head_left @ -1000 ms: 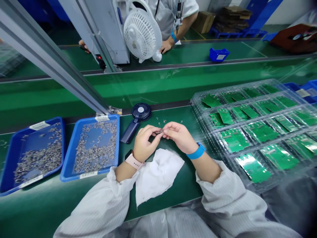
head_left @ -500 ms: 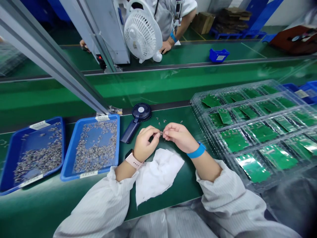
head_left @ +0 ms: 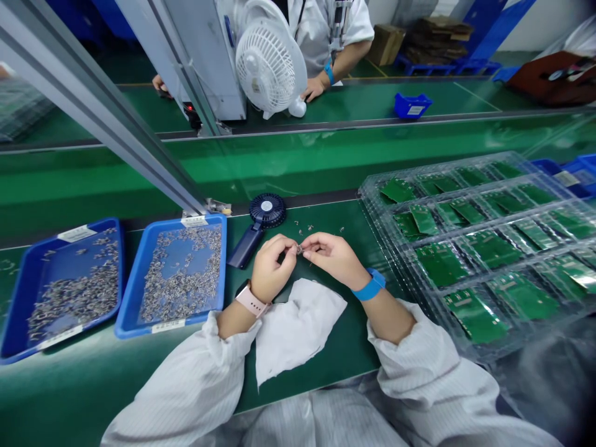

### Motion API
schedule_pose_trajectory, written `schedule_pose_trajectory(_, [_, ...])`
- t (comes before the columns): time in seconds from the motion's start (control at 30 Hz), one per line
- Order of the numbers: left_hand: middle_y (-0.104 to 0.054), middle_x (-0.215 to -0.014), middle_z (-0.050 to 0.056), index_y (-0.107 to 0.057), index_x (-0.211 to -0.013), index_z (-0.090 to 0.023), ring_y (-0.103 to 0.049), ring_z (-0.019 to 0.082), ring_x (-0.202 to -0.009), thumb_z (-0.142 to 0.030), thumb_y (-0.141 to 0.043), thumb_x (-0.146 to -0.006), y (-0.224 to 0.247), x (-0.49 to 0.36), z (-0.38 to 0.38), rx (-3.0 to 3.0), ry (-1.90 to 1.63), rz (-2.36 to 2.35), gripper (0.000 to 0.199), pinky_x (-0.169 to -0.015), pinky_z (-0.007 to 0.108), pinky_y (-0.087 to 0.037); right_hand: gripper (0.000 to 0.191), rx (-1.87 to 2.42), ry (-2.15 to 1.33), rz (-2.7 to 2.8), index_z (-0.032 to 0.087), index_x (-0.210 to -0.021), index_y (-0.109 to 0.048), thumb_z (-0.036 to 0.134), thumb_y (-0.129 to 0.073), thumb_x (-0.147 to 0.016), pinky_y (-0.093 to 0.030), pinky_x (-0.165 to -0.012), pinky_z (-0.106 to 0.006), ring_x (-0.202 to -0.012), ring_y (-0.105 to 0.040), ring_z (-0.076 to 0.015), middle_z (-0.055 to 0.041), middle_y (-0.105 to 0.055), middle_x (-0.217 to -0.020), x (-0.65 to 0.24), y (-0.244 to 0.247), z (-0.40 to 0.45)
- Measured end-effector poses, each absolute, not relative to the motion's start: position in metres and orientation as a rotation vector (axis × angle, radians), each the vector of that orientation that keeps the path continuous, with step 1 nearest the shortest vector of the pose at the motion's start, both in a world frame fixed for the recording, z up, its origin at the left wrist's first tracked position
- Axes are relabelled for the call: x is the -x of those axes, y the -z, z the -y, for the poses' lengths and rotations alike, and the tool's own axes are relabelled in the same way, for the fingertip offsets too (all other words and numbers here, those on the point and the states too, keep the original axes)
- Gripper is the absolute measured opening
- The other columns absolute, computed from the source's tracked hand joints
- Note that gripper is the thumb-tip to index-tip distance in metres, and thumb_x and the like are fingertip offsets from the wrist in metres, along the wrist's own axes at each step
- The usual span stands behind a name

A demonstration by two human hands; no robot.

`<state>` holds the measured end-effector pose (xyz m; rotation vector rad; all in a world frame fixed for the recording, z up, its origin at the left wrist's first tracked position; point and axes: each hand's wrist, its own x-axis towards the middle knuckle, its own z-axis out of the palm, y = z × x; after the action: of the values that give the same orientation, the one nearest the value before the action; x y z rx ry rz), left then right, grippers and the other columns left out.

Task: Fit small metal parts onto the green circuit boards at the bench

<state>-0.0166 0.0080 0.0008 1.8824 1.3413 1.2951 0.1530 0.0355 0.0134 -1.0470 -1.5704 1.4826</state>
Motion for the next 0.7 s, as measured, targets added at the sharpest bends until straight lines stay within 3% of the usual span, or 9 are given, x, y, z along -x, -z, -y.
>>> schedule_pose_trajectory(0.33, [-0.066, -0.081, 0.003, -0.063, -0.082, -0.02, -0.061, 0.017, -0.075, -0.014, -0.054, -0.086, -0.0019, 0.0153, -0.007, -1.928, -1.292, -1.344, 0.011, -0.073, 0.032, -0.048, 0.005, 1.172, -1.066, 1.764, 0.021, -0.083, -0.061, 0.018, -0.056, -0.082, -0.049, -0.065, -0.027, -0.07, -0.06, -0.0137, 0.0003, -0.063, -0.076, -0.1523, -0.0107, -0.0297])
schedule_pose_trajectory(0.5, [-0.065, -0.08, 0.002, -0.063, -0.086, -0.02, -0.06, 0.015, -0.071, -0.01, -0.057, -0.081, -0.0006, 0.0146, -0.0071, -1.943, -1.298, -1.32, 0.012, -0.07, 0.031, -0.048, 0.005, 1.124, -1.173, 1.65, 0.021, -0.084, -0.06, 0.018, -0.057, -0.082, -0.052, -0.069, -0.028, -0.076, -0.064, -0.0148, -0.0008, -0.065, -0.081, -0.1527, -0.0104, -0.0318])
schedule_pose_trajectory(0.7, [-0.064, -0.079, 0.003, -0.061, -0.083, -0.02, -0.059, 0.016, -0.072, -0.022, -0.057, -0.089, 0.0008, 0.0168, -0.0078, -1.954, -1.281, -1.341, 0.008, -0.07, 0.031, -0.047, 0.016, 0.999, -1.404, 1.555, 0.021, -0.094, -0.065, 0.026, -0.066, -0.079, -0.055, -0.073, -0.028, -0.085, -0.064, -0.0156, -0.0036, -0.067, -0.092, -0.1509, -0.0106, -0.0326])
